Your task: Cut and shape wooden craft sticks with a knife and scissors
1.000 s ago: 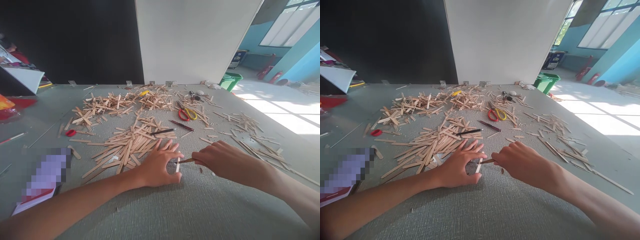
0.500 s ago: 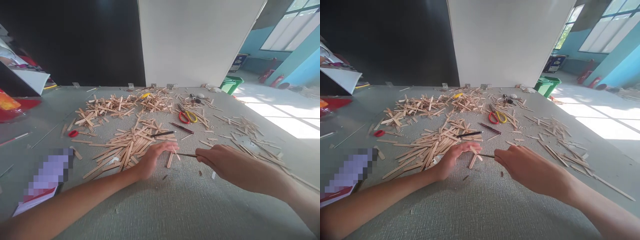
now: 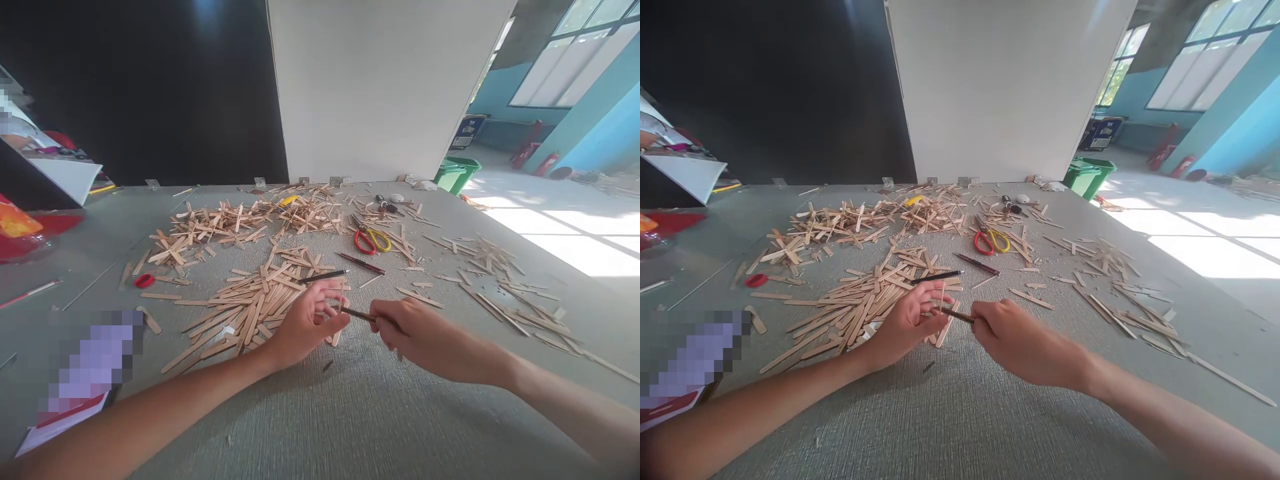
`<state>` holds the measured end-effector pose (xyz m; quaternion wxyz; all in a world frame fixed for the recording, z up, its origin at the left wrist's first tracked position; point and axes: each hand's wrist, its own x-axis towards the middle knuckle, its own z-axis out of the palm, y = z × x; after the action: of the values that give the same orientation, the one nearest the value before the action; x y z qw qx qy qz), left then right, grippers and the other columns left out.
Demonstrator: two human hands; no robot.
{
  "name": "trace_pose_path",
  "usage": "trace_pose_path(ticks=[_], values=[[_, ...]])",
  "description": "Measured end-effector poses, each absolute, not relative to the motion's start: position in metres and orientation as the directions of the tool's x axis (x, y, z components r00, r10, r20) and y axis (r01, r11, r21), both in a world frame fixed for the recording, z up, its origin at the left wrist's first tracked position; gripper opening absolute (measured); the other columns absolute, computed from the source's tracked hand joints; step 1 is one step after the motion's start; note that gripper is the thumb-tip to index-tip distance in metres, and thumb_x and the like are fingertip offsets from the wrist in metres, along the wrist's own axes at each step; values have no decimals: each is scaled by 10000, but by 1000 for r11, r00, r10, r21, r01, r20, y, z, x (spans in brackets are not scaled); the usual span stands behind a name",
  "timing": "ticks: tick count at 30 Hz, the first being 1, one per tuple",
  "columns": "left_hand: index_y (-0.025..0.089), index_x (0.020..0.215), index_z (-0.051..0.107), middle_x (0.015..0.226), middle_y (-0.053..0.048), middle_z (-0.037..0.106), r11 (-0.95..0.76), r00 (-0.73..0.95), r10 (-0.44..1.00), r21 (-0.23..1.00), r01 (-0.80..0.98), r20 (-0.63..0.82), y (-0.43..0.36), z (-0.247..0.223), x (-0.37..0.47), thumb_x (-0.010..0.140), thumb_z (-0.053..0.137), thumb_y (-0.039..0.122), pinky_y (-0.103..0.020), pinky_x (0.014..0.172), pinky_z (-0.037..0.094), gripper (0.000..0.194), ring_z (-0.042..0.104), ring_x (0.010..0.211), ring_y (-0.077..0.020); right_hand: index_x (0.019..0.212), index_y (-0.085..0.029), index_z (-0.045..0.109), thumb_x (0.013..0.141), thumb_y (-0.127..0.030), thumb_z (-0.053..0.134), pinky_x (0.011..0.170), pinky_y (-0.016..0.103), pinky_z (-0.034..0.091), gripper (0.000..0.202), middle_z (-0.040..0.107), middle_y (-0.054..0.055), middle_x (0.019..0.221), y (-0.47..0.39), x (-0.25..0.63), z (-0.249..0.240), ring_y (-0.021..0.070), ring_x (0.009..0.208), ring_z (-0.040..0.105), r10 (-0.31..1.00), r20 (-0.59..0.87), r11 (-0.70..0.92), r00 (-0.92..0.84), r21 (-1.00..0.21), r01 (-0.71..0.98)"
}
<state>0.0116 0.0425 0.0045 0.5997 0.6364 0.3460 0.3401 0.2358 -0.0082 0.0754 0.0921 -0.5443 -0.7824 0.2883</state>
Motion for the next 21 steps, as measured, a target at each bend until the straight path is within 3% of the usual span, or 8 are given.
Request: trace_pose_path(ticks=[2, 4, 7, 13, 17, 21], values=[[168, 1165, 584, 937, -60, 703, 16, 645, 764, 1000, 19, -25, 44, 7, 12, 888, 775, 449, -264, 652, 525, 439, 650, 739, -152, 840, -205, 578, 954, -119, 418, 597, 269, 353, 215, 601, -2, 712, -10, 235, 73, 152, 675, 570, 901, -161, 274, -404, -509, 816], [169, 1063, 587, 769, -15, 670, 58, 716, 695, 998, 24, -58, 44, 11, 12, 926, 732, 445, -273, 650, 512, 340, 634, 679, -147, 925, -214, 615, 962, -123, 420, 659, 274, 390, 218, 626, 11, 788, -11, 236, 69, 174, 788, 604, 884, -155, 307, -441, -517, 799], [204, 1122, 527, 801, -14, 686, 77, 791, 604, 995, 63, -97, 45, 18, 10, 971, 684, 431, -274, 659, 498, 315, 650, 721, -154, 1034, -224, 634, 1043, -190, 366, 755, 298, 437, 271, 679, 35, 919, -8, 239, 66, 199, 931, 630, 821, -167, 374, -546, -564, 736], [236, 962, 411, 829, 8, 673, 155, 860, 500, 988, 22, -98, 48, 17, 6, 940, 735, 389, -280, 698, 530, 359, 702, 768, -159, 1020, -203, 649, 1061, -201, 346, 777, 296, 464, 306, 703, 48, 955, 4, 250, 78, 189, 907, 637, 709, -228, 465, -668, -560, 685], [256, 970, 351, 762, 38, 667, 170, 842, 537, 984, -48, -52, 52, 11, -1, 949, 727, 361, -291, 648, 548, 391, 719, 704, -175, 962, -203, 654, 1052, -264, 393, 741, 292, 473, 283, 699, 53, 915, 20, 296, 90, 184, 826, 634, 790, -168, 453, -590, -490, 745], [251, 1127, 348, 793, 10, 698, 126, 839, 543, 990, -63, -16, 55, 6, -1, 1006, 661, 376, -280, 627, 535, 358, 719, 707, -175, 1007, -220, 672, 1072, -347, 361, 622, 262, 464, 343, 688, 52, 830, 37, 347, 96, 177, 725, 631, 883, -113, 369, -456, -432, 823]])
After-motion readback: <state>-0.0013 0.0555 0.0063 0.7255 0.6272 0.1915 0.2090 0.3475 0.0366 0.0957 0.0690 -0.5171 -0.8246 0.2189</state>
